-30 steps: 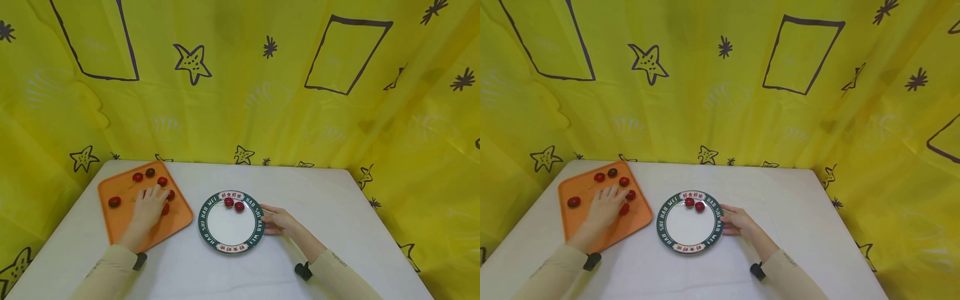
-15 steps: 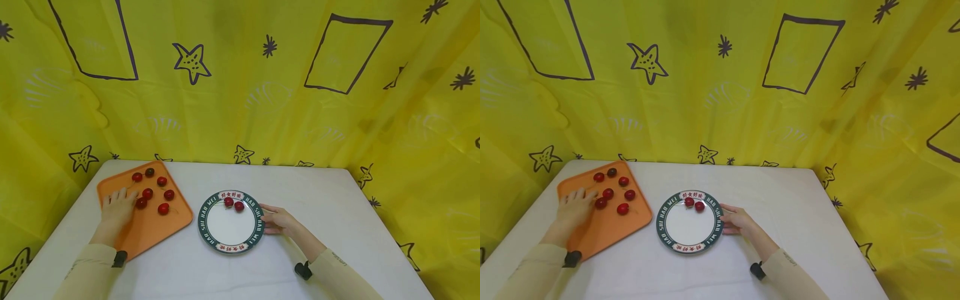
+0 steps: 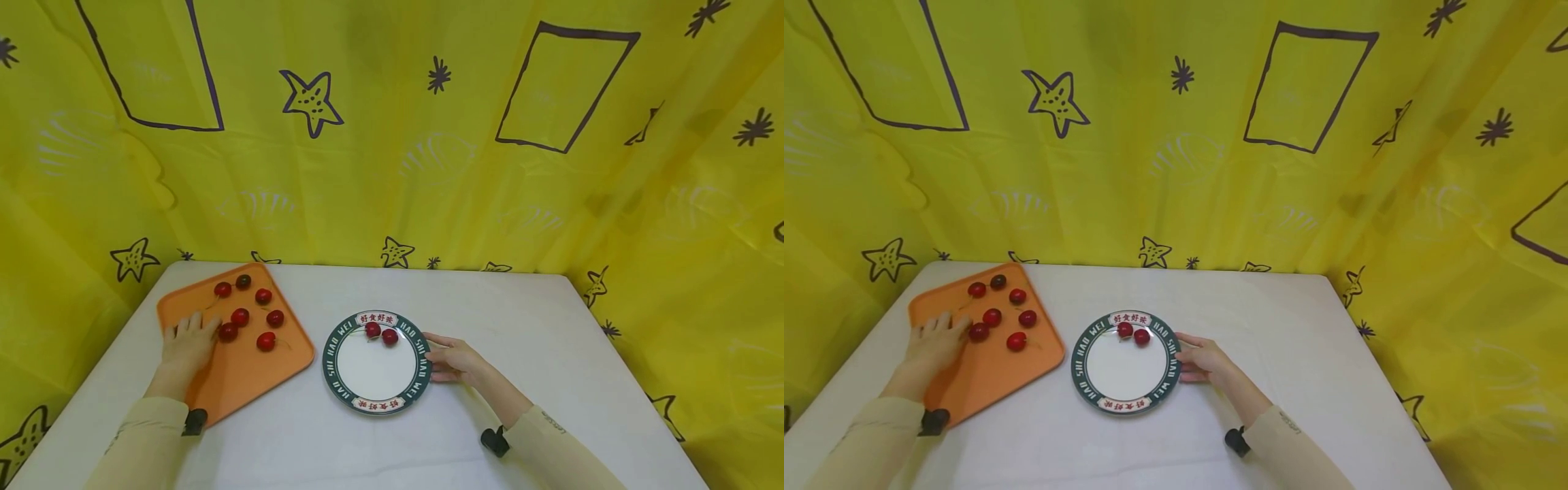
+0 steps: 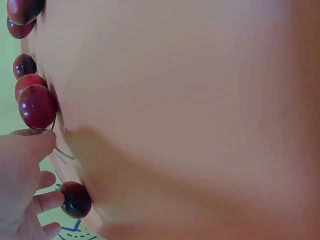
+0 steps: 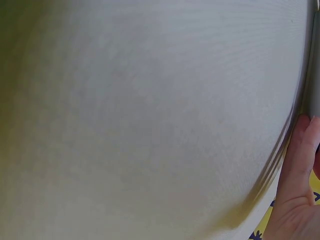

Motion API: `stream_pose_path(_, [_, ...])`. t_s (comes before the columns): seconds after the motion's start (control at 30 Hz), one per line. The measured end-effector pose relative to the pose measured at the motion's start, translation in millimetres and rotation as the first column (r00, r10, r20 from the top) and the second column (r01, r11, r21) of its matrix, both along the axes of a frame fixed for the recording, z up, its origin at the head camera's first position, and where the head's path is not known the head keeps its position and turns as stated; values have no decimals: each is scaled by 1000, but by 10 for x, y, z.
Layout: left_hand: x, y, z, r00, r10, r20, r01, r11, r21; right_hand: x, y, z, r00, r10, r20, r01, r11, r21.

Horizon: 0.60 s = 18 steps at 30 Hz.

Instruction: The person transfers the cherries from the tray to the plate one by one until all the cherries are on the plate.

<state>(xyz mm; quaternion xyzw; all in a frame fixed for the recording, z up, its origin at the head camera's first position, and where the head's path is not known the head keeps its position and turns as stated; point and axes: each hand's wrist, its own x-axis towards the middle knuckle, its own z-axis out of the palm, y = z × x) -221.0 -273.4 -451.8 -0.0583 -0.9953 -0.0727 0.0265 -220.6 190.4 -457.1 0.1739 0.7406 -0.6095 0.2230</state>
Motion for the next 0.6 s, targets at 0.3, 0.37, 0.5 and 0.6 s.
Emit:
stream_pose_path(0.3, [5, -35, 5, 1000, 5, 30, -5, 1000, -6, 8, -8, 13, 1000, 3, -3, -3, 1000, 6])
stream_pose_path(0.37, [12, -32, 7, 1000, 6, 31, -6, 1000, -5, 10, -7, 16, 1000, 3, -4, -3, 1000, 4])
stream_pose_path(0.5, [22, -25, 11, 1000, 7, 30, -7, 1000, -8, 11, -6, 18, 1000, 5, -5, -5, 1000, 3])
stream_pose_path(0.6, [25, -23, 13, 999, 13, 32, -13, 1000, -14, 10, -5, 14, 1000, 6, -5, -6, 1000, 3])
